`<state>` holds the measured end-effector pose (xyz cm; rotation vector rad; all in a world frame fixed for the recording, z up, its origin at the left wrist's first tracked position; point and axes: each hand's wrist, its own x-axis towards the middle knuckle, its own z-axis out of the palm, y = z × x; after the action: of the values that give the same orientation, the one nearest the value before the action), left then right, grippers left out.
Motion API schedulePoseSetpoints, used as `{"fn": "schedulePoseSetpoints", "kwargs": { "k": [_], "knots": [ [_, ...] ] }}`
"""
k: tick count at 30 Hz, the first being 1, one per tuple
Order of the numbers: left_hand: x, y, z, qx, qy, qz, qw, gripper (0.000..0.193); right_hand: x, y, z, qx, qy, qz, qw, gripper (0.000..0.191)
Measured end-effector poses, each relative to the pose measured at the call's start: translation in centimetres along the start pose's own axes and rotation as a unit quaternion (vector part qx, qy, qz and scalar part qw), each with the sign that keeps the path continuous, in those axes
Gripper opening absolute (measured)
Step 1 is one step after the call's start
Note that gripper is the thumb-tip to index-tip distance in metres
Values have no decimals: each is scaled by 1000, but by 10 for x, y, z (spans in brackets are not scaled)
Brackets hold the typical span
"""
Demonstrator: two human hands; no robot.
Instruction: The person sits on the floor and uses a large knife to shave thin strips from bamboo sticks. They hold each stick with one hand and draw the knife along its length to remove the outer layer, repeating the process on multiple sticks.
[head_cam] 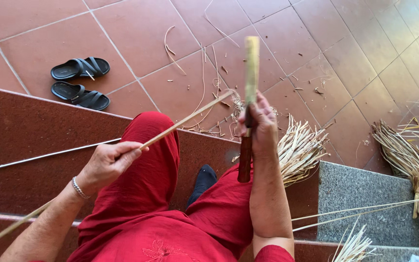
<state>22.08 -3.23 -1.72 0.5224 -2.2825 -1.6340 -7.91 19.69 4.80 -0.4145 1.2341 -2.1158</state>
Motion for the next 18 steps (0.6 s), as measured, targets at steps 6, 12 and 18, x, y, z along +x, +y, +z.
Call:
{"fn": "schedulePoseSetpoints", "kwargs": {
  "k": [6,12,18],
  "knots": [
    [22,-1,14,-151,-64,-122,979,20,-17,13,22,-24,-98,79,992,60],
    [36,9,31,-202,-120,-146,961,23,-25,33,39,-121,-168,193,959,48],
    [19,17,-1,12,-45,-84,995,25,-7,6,6,-70,33,50,996,41]
  ]
}}
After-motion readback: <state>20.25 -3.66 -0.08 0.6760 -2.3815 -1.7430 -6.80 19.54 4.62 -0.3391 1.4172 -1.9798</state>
